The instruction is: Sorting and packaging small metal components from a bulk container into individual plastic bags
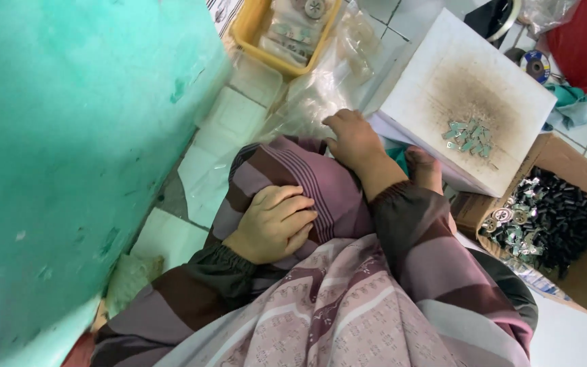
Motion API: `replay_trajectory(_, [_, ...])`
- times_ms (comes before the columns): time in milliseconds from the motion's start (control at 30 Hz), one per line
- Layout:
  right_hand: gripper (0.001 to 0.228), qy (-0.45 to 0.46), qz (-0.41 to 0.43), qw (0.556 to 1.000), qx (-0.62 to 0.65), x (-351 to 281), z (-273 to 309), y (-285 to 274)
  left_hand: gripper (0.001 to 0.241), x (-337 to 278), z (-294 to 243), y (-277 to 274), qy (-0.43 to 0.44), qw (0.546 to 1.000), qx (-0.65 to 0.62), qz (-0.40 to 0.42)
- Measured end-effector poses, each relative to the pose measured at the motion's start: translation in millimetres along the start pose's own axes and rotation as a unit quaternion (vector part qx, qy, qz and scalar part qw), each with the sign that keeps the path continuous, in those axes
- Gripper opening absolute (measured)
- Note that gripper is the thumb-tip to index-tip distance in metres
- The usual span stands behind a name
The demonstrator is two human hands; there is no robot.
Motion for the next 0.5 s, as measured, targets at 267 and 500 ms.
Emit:
replay_trajectory(267, [0.045, -0.143, -0.126, 0.962, -0.196, 52.0, -18.8, 56.1, 0.015, 6.2, 24.2, 11.4, -0.034, 0.999, -0.019, -0.001])
replay_trajectory(500, [0.011, -0.192, -0.258, 0.934, -0.157, 38.9, -3.1, 32.0, 0.016, 12.1, 27.9, 12.1, -0.030, 0.999, -0.021, 0.024])
Point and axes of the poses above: each hand's wrist, its own x-axis towards the middle knuckle, its own y-axis out of the palm, z = x × y, the point moved 2 cm from there along x, towards the middle knuckle, and after that the axes turned 2 degrees about -y, right-handed, at the moved point
